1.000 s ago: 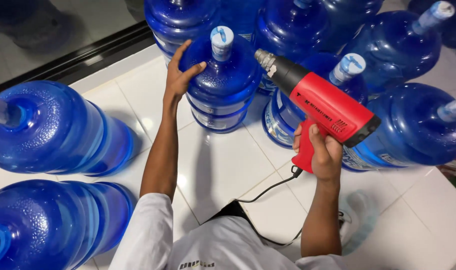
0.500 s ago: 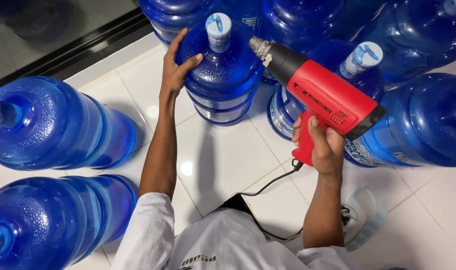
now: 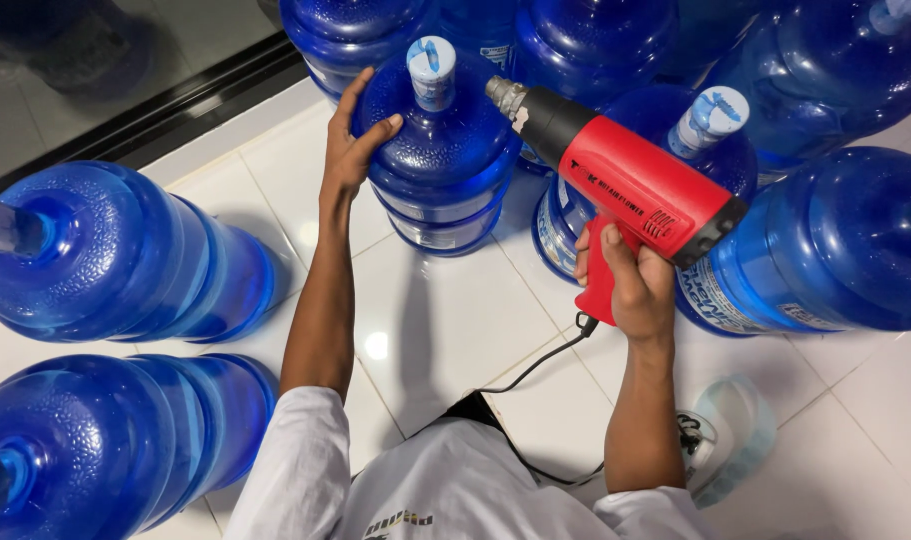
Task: The person uses a red heat gun to apply heat to the necks and caps of several large blue water bottles arranged on a white tiled counter. They rotate the bottles with one hand while directing the heat gun with the other, moving systematically from one bottle to the next.
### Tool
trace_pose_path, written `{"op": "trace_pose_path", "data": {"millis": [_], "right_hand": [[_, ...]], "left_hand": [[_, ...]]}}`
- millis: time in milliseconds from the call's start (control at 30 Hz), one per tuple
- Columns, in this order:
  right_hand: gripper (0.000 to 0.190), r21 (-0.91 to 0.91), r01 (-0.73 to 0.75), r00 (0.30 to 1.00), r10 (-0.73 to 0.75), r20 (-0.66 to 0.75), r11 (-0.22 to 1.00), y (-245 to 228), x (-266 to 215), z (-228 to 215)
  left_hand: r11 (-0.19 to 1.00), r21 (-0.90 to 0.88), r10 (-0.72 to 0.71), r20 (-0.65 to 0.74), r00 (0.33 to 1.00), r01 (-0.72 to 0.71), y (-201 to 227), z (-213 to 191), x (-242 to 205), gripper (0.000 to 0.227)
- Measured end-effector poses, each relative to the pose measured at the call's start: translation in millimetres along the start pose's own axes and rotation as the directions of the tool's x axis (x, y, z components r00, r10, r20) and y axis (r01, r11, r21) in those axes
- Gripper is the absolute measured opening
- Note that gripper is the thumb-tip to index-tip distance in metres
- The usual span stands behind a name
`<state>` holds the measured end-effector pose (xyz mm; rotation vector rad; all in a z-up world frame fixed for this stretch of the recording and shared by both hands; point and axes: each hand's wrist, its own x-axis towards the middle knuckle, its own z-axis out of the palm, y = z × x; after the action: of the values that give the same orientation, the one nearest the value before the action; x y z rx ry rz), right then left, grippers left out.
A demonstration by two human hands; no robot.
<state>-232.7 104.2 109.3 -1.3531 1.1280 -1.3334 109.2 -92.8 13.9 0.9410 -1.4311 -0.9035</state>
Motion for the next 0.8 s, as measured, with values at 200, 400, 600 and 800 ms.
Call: {"op": "trace_pose_path", "data": {"millis": [200, 400, 600, 800], "right_hand": [[0.031, 0.005, 0.03, 0.999, -0.03, 0.021, 1.0, -3.3, -2.7, 1.0], [0.026, 0.077, -0.103, 0.995, 0.103, 0.003, 0.992, 9.0, -35.8, 2.8], [0.031, 0.031, -0.187, 0.979, 0.189, -0.077, 0.982, 24.8, -87.2, 13.8], [0.04, -0.084, -0.287, 0.945, 0.267, -0.189, 0.954, 30.0, -129.7, 6.1]], "left_hand": [[1.0, -0.019, 0.006, -0.006, 1.0, -0.007, -1.9, 0.1, -0.2, 0.07], [0.999, -0.026, 0.03, -0.024, 0.999, -0.031, -6.1, 2.0, -2.4, 0.068], [0.957, 0.28, 0.078, 0.022, 0.997, -0.081, 18.8, 11.6, -50.2, 0.094], [0.83, 0.535, 0.182, 0.005, 0.983, -0.156, 14.3, 30.7, -81.1, 0.146]]}}
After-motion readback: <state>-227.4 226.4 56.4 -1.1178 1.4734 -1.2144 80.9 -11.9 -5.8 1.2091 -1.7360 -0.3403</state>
